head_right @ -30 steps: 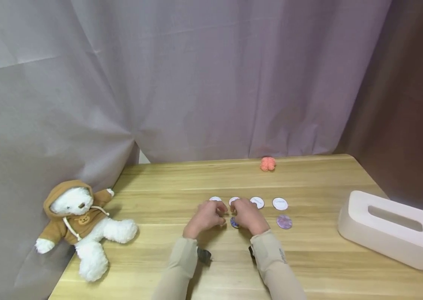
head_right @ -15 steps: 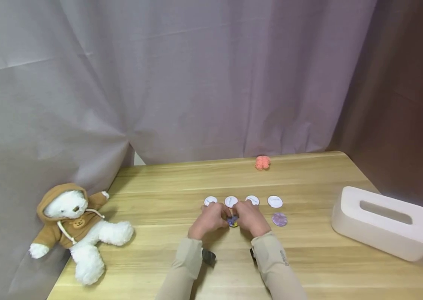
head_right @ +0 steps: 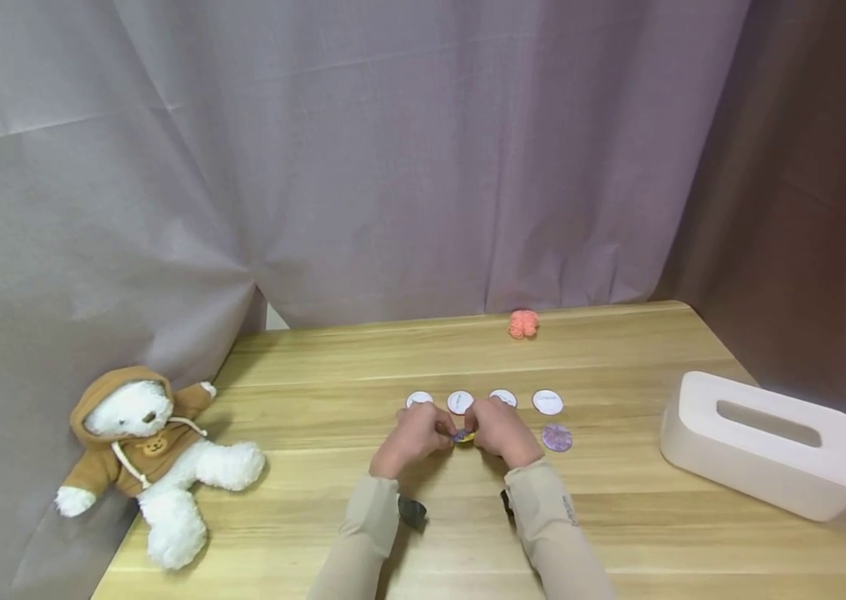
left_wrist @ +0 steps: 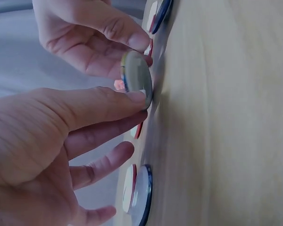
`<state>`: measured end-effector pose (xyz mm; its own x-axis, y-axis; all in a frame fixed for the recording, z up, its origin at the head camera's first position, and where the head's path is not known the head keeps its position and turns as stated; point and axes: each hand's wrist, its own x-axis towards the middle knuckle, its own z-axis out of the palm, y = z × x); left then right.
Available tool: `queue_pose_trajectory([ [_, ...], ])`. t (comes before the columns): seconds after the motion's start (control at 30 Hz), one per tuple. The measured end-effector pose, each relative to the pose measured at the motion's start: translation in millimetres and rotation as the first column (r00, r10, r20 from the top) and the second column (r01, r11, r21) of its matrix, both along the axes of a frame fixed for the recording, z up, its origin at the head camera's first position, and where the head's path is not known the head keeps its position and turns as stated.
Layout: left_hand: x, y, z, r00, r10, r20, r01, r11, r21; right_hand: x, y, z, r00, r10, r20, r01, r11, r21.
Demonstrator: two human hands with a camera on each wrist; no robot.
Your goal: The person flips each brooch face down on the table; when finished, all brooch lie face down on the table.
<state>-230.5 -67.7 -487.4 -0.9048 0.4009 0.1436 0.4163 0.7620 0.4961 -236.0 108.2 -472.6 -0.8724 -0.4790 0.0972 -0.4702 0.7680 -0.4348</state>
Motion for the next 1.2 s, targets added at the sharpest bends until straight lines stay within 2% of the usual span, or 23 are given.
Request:
queue_pose_trajectory([
  [0.27, -3.8, -8.5, 6.4, 1.0, 0.013, -0.011, -0.013, 0.999, 0.036, -5.0, 0, 7.3, 0.999, 0.026, -0.037, -0.026, 1.0, -0.015],
  [0.47, -5.3, -9.7, 6.7, 1.0, 0.021, -0.008, -0.02, 0.996, 0.087, -6.6, -1, 8.8, 1.0, 0.018, -0.011, -0.019, 0.998, -0.053],
  [0.67, -2.7, -9.1, 5.2, 0.998, 0.05, -0.034, -0.048, 0.997, 0.057, -2.3, -5, 6.9, 0.999, 0.014, 0.036, -0.011, 0.997, -0.072],
  [0.93, -2.7, -5.0, -2.1, 0.997, 0.08, -0.013, -0.08, 0.996, 0.035, -0.3, -10, 0.5, 0.998, -0.036, 0.056, 0.04, 0.997, -0.065],
  [1.2, -2.8, -1.5, -3.9, 0.996, 0.089, 0.031, -0.089, 0.996, 0.004, 1.0, -11, -3.8, 0.999, -0.036, -0.026, 0.035, 0.999, -0.036],
])
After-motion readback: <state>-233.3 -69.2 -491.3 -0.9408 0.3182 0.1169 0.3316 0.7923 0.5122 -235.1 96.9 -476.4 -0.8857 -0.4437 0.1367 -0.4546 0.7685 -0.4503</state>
